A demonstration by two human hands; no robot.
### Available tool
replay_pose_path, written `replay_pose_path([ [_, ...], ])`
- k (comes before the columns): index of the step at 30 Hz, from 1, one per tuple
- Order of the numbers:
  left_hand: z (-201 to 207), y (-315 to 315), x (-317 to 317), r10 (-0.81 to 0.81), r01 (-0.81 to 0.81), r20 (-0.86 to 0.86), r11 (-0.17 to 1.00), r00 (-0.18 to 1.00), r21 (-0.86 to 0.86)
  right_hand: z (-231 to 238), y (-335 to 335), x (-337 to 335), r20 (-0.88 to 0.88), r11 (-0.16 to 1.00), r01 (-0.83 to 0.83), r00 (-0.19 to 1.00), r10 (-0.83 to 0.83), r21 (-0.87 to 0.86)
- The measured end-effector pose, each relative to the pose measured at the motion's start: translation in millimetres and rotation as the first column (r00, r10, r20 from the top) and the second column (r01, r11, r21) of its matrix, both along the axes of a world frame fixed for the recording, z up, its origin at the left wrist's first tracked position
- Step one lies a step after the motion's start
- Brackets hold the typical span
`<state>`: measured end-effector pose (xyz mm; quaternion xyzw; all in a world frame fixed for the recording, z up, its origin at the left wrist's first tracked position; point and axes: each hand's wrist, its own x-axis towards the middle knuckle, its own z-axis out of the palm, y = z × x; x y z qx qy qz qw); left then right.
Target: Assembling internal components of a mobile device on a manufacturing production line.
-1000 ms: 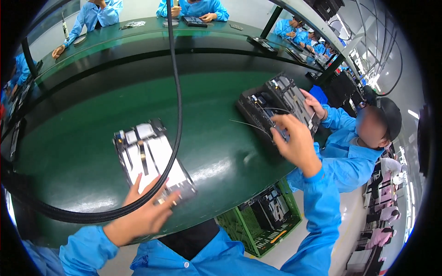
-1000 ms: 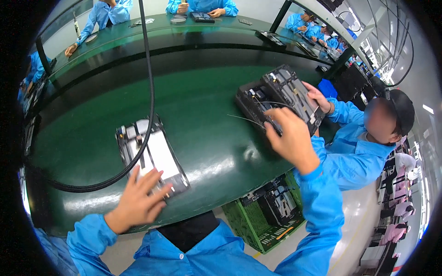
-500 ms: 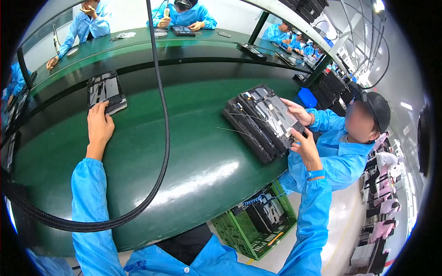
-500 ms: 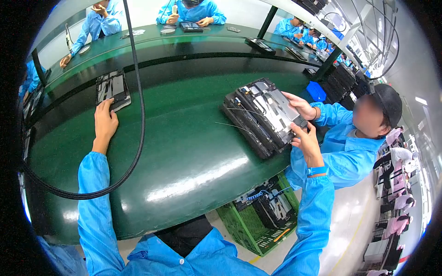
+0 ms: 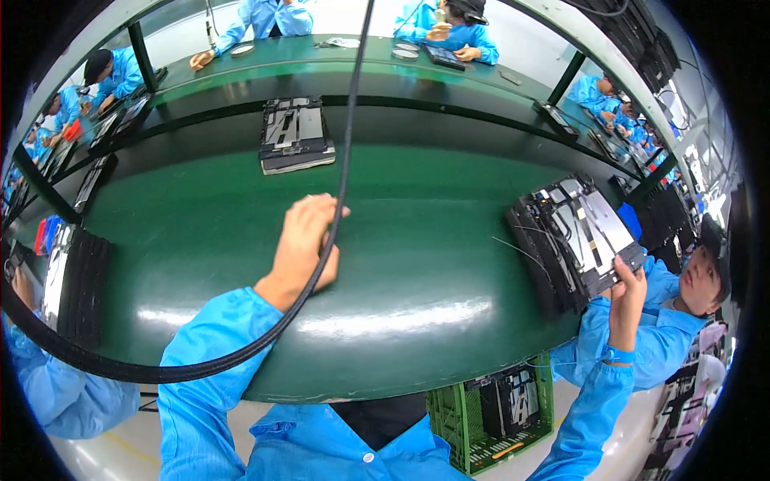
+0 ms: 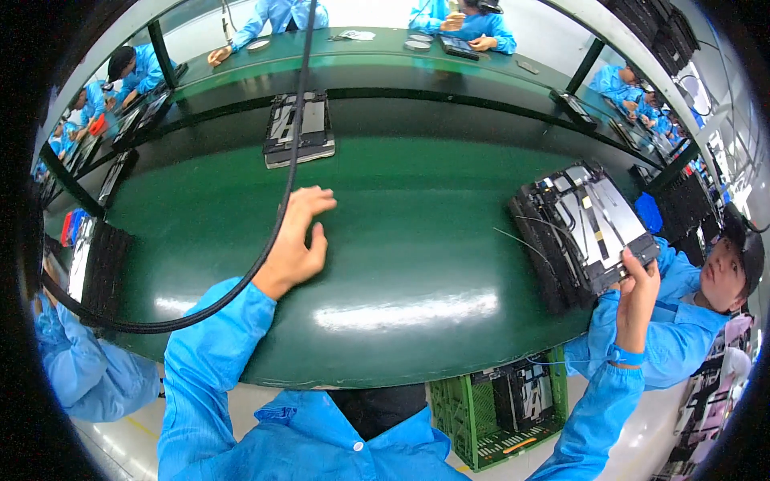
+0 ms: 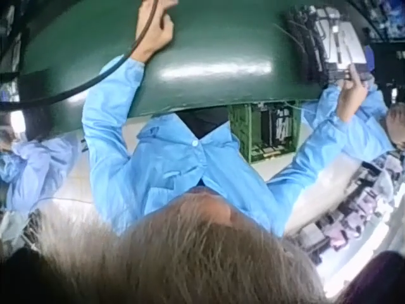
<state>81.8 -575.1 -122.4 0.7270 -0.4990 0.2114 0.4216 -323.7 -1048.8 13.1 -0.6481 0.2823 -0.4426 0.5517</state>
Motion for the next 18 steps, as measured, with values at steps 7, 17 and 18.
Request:
replay_pose_path([
  [7,11,17,-64,-0.237,0.235,-0.081,0.971,0.968,-0.030,-8,167,57,0.289,0.939,-0.132,0.957,0.036,0.318],
  [17,11,18,-78,-0.066,0.129,-0.642,0.990,0.764,0.052,-79,356,34,-0.194,0.728,-0.281,0.848,0.494,0.626],
  [18,14,19,-78,-0.046,0.172,-0.647,0.976,0.761,0.133,-73,355,28,-0.228,0.701,-0.349,0.775,0.589,0.622],
])
